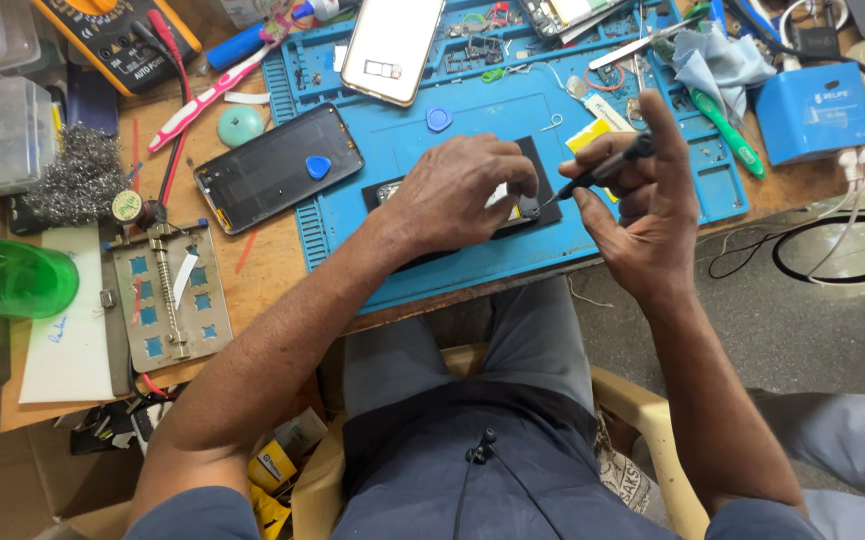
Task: The person repairs a smartphone at a workbench. They handle the phone, open its back cover, use a screwdriver on internal components, and use tweezers to work on the exposed battery and internals, manipulating small parts on a blue repair mat.
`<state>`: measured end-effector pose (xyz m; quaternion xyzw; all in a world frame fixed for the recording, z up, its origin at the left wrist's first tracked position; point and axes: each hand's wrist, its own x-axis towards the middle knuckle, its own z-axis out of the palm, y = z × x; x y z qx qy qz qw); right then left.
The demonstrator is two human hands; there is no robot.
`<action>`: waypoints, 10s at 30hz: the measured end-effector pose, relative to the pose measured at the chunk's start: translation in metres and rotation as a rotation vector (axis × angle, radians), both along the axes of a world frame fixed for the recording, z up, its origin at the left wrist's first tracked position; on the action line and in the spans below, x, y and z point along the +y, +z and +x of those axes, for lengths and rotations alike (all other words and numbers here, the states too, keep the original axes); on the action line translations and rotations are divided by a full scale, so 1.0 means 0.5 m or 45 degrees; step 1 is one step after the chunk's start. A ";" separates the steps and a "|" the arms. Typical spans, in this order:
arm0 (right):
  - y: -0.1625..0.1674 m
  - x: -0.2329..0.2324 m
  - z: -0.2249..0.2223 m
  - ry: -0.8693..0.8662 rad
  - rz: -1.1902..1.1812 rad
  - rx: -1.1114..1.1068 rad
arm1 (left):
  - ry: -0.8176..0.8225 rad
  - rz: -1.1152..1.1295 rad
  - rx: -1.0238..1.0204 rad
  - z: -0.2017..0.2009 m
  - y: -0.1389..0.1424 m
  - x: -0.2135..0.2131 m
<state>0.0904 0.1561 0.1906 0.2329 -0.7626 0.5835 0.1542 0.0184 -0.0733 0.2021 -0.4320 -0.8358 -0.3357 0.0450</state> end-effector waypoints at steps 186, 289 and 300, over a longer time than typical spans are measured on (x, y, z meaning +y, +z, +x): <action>-0.125 0.028 -0.063 -0.436 -0.244 0.170 | 0.385 -0.165 0.222 -0.022 0.033 -0.149; 0.034 -0.031 -0.073 -0.219 0.442 0.342 | -0.241 0.611 -0.705 -0.090 -0.044 0.044; 0.026 -0.040 -0.055 -0.148 0.334 0.266 | -0.097 0.254 -0.190 -0.102 -0.010 -0.010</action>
